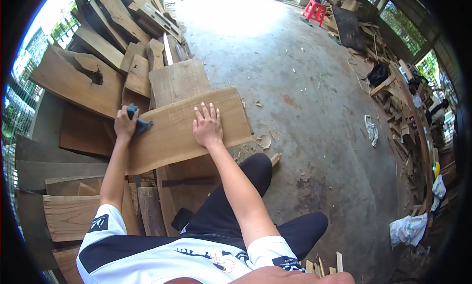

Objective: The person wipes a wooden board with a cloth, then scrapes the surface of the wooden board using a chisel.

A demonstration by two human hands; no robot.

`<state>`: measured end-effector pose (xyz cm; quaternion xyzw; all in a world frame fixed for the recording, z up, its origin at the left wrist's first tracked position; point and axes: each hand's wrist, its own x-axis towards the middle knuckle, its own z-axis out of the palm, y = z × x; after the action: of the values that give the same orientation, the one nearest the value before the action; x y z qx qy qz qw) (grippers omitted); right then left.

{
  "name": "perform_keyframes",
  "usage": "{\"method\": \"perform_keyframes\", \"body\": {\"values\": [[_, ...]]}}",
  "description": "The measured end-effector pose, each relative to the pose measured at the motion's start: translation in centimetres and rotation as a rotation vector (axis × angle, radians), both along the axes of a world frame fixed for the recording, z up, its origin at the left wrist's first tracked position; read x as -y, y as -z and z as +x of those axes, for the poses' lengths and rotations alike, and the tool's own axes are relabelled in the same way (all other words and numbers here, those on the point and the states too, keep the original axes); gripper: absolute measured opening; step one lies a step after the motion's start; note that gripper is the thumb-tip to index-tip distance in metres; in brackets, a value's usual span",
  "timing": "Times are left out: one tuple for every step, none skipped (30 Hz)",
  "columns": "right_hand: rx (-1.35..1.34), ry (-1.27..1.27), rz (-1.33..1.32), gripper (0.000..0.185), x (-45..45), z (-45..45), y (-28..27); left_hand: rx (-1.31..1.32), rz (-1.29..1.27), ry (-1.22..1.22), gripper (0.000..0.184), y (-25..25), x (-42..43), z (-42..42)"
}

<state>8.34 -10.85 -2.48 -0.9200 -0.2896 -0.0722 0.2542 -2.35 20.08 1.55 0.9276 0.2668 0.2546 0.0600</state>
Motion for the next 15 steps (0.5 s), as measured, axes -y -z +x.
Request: {"method": "perform_keyframes", "body": {"values": [[-0.005,0.001,-0.006,0.051,-0.1,-0.2,0.0,0.018,0.035,0.008,0.038,-0.2,1.3,-0.2],[-0.005,0.000,-0.014,0.052,0.0,-0.2,-0.1,0.030,-0.013,0.105,0.037,-0.5,3.0,-0.4],[0.000,-0.002,-0.012,0.051,0.0,-0.1,-0.1,0.041,-0.062,0.201,0.037,-0.7,5.2,-0.5],[0.002,-0.008,-0.012,0.051,0.0,-0.1,0.0,0.047,-0.138,0.282,0.037,-0.6,7.8,-0.8],[0.035,-0.003,-0.058,0.051,0.0,0.0,0.0,0.029,-0.201,0.340,0.037,-0.5,10.4,-1.5],[0.030,0.002,-0.053,0.051,0.0,-0.2,0.2,0.039,-0.210,0.461,0.038,-0.6,12.3,-2.3],[0.033,-0.003,-0.047,0.051,-0.1,0.0,0.2,0.014,-0.132,0.525,0.037,-0.7,13.1,-3.0],[0.030,-0.017,-0.044,0.051,-0.2,0.0,-0.1,-0.040,-0.137,0.562,0.039,-1.2,13.5,-3.3],[0.023,-0.020,-0.048,0.052,0.0,-0.1,-0.2,-0.037,-0.137,0.523,0.039,-1.0,12.5,-3.7],[0.023,-0.026,-0.044,0.052,0.0,0.0,-0.2,-0.007,-0.130,0.423,0.039,-0.6,11.3,-3.3],[0.023,-0.039,-0.051,0.052,0.0,0.0,0.0,0.021,-0.125,0.335,0.039,-0.1,10.1,-2.5],[0.022,-0.037,-0.056,0.052,0.1,0.1,-0.2,0.028,-0.116,0.248,0.038,0.0,8.7,-1.8],[0.020,-0.032,-0.059,0.051,0.1,0.1,-0.2,0.031,-0.105,0.163,0.037,0.0,7.1,-1.2],[0.017,-0.036,-0.062,0.051,0.1,0.0,-0.2,0.061,-0.092,0.097,0.038,0.7,5.7,-0.4],[0.026,-0.030,-0.063,0.051,0.1,0.0,0.0,0.060,-0.093,0.093,0.038,0.5,6.0,-0.4]]}}
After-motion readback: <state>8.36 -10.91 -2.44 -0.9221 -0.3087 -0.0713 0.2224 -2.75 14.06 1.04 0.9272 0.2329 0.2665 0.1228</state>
